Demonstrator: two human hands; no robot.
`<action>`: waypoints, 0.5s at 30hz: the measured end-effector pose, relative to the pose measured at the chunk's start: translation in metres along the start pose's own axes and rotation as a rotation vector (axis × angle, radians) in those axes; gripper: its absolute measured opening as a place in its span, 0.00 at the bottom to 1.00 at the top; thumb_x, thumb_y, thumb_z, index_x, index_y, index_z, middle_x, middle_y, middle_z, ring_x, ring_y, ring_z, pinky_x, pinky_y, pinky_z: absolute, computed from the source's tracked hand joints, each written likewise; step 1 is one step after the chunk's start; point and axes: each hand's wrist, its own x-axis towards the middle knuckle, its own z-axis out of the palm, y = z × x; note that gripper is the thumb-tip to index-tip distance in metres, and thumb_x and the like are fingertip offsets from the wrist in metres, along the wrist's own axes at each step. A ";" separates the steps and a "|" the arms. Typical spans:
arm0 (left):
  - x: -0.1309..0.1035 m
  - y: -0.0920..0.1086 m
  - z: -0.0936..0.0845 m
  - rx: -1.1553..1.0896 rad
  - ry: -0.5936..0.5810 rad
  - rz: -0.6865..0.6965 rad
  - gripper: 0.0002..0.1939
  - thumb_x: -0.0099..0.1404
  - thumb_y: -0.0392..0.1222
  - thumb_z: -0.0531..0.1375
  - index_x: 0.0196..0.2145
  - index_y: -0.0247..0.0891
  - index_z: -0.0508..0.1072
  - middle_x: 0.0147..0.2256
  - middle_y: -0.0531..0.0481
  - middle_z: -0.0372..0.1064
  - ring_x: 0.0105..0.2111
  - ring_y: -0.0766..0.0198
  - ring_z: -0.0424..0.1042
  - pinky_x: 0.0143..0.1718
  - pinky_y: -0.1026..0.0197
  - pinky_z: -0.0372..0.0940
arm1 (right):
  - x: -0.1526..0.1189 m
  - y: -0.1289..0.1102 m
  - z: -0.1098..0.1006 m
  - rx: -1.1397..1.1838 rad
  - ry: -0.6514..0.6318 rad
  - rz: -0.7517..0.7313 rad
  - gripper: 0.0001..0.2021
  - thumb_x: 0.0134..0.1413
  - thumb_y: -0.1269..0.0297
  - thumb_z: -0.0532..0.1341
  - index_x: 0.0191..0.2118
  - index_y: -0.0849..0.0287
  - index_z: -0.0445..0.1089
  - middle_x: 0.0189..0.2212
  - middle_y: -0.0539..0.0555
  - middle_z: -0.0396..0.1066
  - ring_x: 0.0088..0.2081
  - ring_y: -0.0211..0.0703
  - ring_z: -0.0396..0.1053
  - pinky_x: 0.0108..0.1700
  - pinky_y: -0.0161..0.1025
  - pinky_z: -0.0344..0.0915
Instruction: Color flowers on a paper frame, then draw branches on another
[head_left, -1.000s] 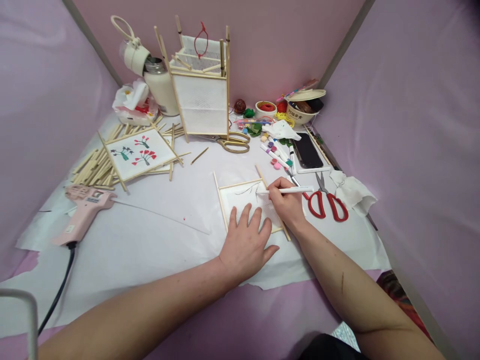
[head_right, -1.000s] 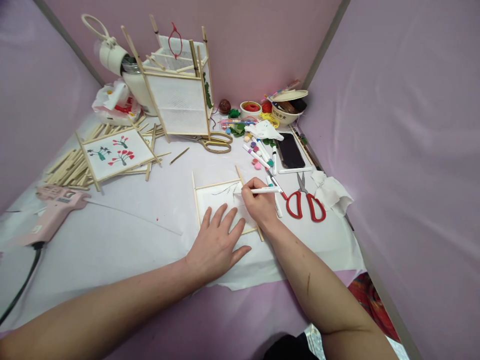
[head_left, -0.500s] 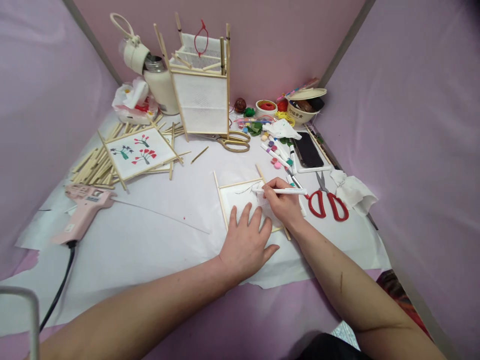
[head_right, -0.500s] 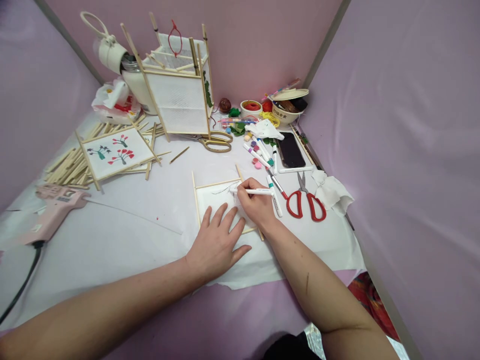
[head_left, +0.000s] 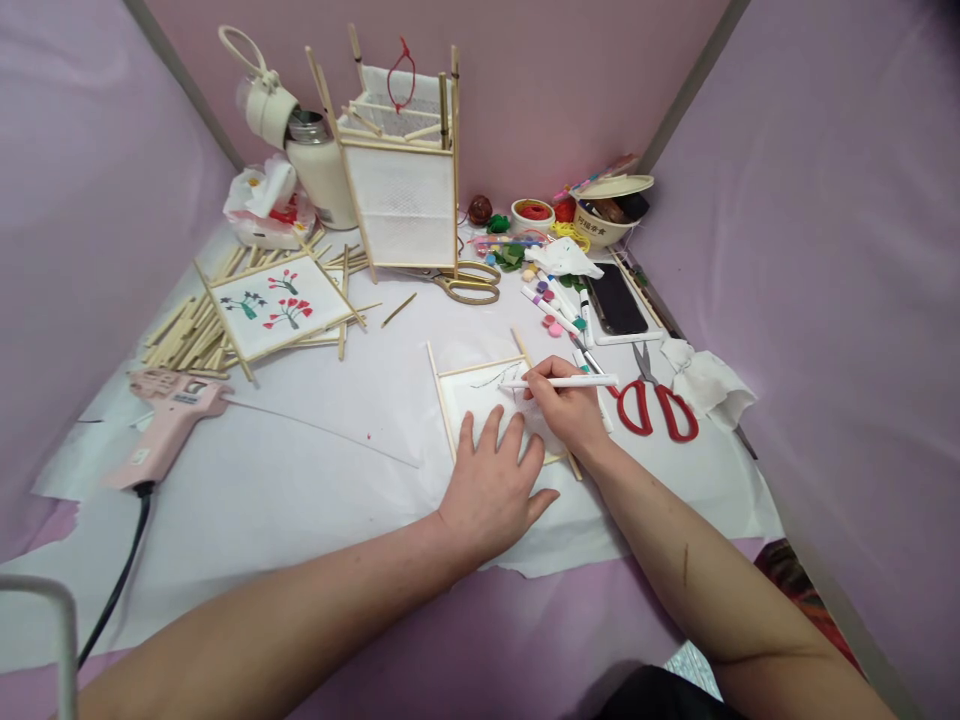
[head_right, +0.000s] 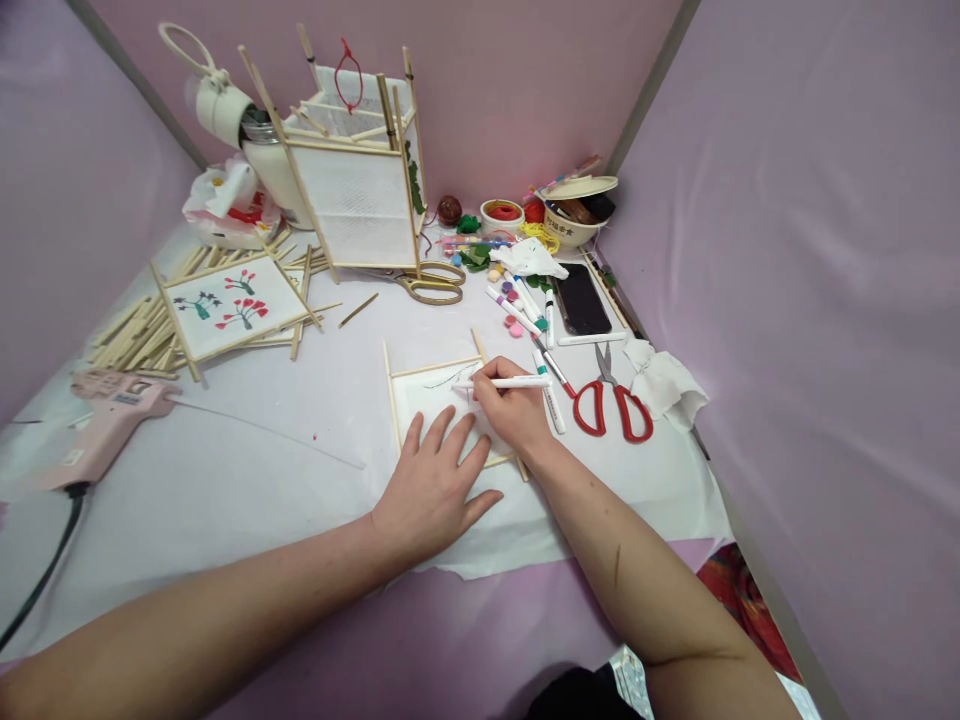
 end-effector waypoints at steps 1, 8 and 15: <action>0.000 0.000 0.000 -0.002 -0.002 0.000 0.28 0.67 0.58 0.55 0.56 0.36 0.66 0.61 0.34 0.60 0.63 0.35 0.52 0.61 0.28 0.47 | 0.000 0.001 0.000 -0.004 0.016 -0.001 0.07 0.53 0.66 0.58 0.26 0.56 0.69 0.21 0.46 0.70 0.27 0.37 0.66 0.33 0.36 0.62; 0.001 0.000 0.001 0.005 0.004 -0.004 0.28 0.67 0.58 0.55 0.56 0.36 0.67 0.61 0.34 0.59 0.63 0.35 0.53 0.61 0.28 0.48 | 0.000 0.001 0.001 -0.049 0.011 -0.011 0.08 0.53 0.67 0.58 0.24 0.56 0.68 0.21 0.45 0.69 0.26 0.37 0.66 0.33 0.35 0.62; 0.000 0.000 0.000 0.013 0.008 0.000 0.29 0.66 0.58 0.56 0.56 0.36 0.67 0.62 0.34 0.59 0.63 0.35 0.54 0.61 0.28 0.48 | 0.000 0.000 0.000 0.050 -0.048 0.022 0.07 0.53 0.65 0.59 0.26 0.56 0.70 0.21 0.46 0.71 0.26 0.37 0.66 0.33 0.36 0.63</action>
